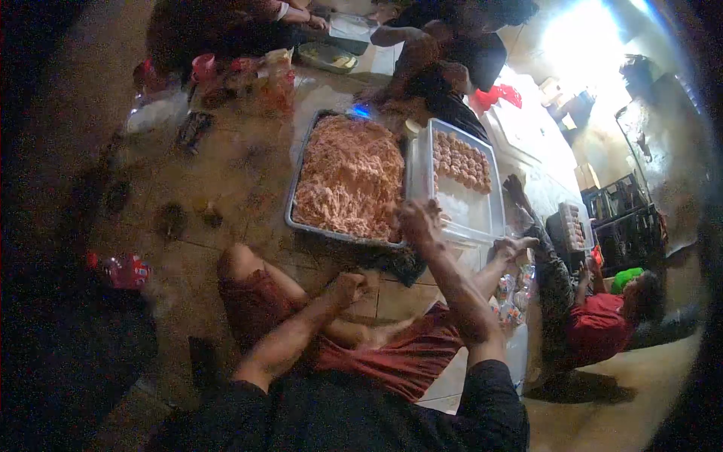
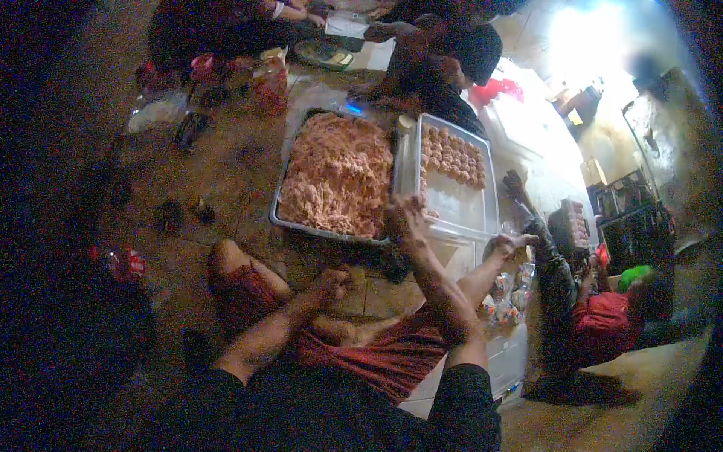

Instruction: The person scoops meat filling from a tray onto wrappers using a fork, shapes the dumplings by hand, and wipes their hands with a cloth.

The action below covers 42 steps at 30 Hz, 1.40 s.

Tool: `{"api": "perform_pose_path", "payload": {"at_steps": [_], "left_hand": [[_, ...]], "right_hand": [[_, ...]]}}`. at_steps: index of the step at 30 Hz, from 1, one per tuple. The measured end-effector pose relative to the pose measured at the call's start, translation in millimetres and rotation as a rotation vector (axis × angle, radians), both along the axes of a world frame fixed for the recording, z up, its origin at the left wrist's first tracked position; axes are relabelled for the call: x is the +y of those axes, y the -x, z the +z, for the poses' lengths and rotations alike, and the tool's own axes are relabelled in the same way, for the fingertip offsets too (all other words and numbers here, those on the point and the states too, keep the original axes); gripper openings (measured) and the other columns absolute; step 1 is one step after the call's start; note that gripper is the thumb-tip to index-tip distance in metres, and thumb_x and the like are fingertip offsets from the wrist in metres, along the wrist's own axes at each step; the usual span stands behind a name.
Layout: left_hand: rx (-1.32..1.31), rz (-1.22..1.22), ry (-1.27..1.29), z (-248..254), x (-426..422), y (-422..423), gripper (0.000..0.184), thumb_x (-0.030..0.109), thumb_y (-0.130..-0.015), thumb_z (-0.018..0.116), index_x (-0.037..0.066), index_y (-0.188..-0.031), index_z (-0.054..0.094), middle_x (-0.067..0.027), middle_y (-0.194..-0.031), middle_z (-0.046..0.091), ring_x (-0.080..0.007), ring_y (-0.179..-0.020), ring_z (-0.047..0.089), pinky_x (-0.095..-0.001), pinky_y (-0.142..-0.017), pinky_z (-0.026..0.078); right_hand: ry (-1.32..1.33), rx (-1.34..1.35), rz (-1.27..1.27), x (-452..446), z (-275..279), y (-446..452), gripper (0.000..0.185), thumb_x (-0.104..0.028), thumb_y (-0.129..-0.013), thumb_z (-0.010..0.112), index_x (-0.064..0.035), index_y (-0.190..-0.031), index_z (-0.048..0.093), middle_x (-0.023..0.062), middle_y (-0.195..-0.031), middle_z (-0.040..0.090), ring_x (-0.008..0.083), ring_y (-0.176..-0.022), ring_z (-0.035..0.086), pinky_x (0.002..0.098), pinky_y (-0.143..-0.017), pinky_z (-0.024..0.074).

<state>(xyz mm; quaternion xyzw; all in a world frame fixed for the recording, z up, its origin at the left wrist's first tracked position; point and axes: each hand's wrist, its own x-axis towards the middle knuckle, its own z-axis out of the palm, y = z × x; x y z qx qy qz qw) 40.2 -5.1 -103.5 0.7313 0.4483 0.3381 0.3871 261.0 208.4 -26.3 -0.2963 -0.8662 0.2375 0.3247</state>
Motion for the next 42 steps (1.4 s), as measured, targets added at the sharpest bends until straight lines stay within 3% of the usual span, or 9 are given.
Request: {"api": "perform_pose_path", "payload": {"at_steps": [10, 15, 19, 25, 28, 29, 32, 34, 42], "left_hand": [[-0.048, 0.2, 0.098, 13, 7, 1, 0.022, 0.019, -0.093, 0.071, -0.001, -0.098, 0.063, -0.0116, -0.083, 0.066, -0.019, -0.079, 0.067, -0.0379, -0.069, 0.054], [-1.058, 0.325, 0.615, 50, 3, 0, 0.025, 0.028, -0.097, 0.069, 0.003, -0.098, 0.063, -0.0041, -0.089, 0.066, -0.0156, -0.079, 0.064, -0.0328, -0.069, 0.056], [-0.638, 0.415, 0.468, 62, 1, 12, 0.032, 0.033, -0.095, 0.07, 0.003, -0.104, 0.065, -0.0092, -0.1, 0.07, -0.0201, -0.09, 0.067, -0.0344, -0.08, 0.056], [-1.541, -0.139, 0.855, 14, 35, 9, 0.073, 0.062, -0.098, 0.053, -0.002, -0.134, 0.055, -0.0147, -0.116, 0.068, -0.0205, -0.088, 0.069, -0.0298, -0.077, 0.057], [-1.728, 0.323, 0.941, 92, 23, 20, 0.091, 0.075, -0.094, 0.044, -0.005, -0.136, 0.051, -0.0155, -0.117, 0.068, -0.0226, -0.089, 0.068, -0.0319, -0.075, 0.057], [-1.931, -0.211, 0.843, 84, 26, 26, 0.093, 0.076, -0.092, 0.046, -0.006, -0.138, 0.049, -0.0167, -0.119, 0.067, -0.0248, -0.096, 0.068, -0.0349, -0.08, 0.056], [-2.255, -0.364, 0.796, 99, 23, 25, 0.103, 0.081, -0.089, 0.045, -0.007, -0.143, 0.042, -0.0203, -0.135, 0.059, -0.0342, -0.123, 0.058, -0.0459, -0.103, 0.049], [-1.875, 0.112, 0.665, 156, 16, 16, 0.105, 0.083, -0.089, 0.04, -0.007, -0.145, 0.041, -0.0217, -0.14, 0.054, -0.035, -0.128, 0.054, -0.047, -0.108, 0.044], [-1.925, 0.105, 0.617, 119, 12, 41, 0.109, 0.087, -0.086, 0.035, -0.01, -0.131, 0.054, -0.0262, -0.13, 0.062, -0.0406, -0.119, 0.06, -0.0507, -0.104, 0.049]], "right_hand": [[-0.574, -0.499, -0.194, -28, 42, 31, 0.018, -0.013, -0.087, 0.068, -0.0109, -0.105, 0.07, 0.0124, -0.105, 0.068, 0.0335, -0.106, 0.065, 0.0501, -0.084, 0.052], [-0.141, -0.609, -0.008, -42, 77, 33, 0.022, -0.017, -0.086, 0.072, -0.0084, -0.106, 0.068, 0.0145, -0.107, 0.067, 0.033, -0.107, 0.065, 0.0491, -0.086, 0.054], [-0.49, -0.5, -0.266, -39, -5, 21, 0.017, -0.013, -0.086, 0.07, -0.0074, -0.102, 0.066, 0.0142, -0.107, 0.066, 0.0315, -0.101, 0.066, 0.0448, -0.082, 0.0553], [0.143, -0.118, -0.181, -84, 93, 27, 0.013, -0.012, -0.088, 0.071, -0.0016, -0.096, 0.068, 0.0158, -0.089, 0.069, 0.0317, -0.084, 0.068, 0.0403, -0.078, 0.0532], [0.205, -0.095, -0.303, -118, 108, 35, 0.012, -0.007, -0.089, 0.069, -0.0015, -0.099, 0.068, 0.0165, -0.091, 0.069, 0.0303, -0.083, 0.068, 0.0384, -0.076, 0.0534], [0.232, 0.085, -0.289, -127, 94, 39, 0.011, -0.005, -0.089, 0.068, -0.0004, -0.099, 0.066, 0.0171, -0.09, 0.067, 0.0296, -0.083, 0.068, 0.0381, -0.074, 0.0532], [0.154, 0.161, -0.285, -162, 86, 53, 0.009, 0.0, -0.089, 0.066, 0.0, -0.097, 0.064, 0.0168, -0.089, 0.065, 0.0323, -0.082, 0.067, 0.0384, -0.073, 0.0528], [0.044, 0.187, -0.235, -178, 74, 60, 0.006, 0.002, -0.089, 0.065, -0.0001, -0.094, 0.062, 0.0159, -0.088, 0.062, 0.0347, -0.08, 0.064, 0.0379, -0.07, 0.0519], [0.102, 0.014, -0.101, -209, 57, 67, 0.014, 0.003, -0.086, 0.063, -0.0044, -0.097, 0.059, 0.0145, -0.085, 0.054, 0.0357, -0.077, 0.057, 0.0423, -0.068, 0.05]]}}
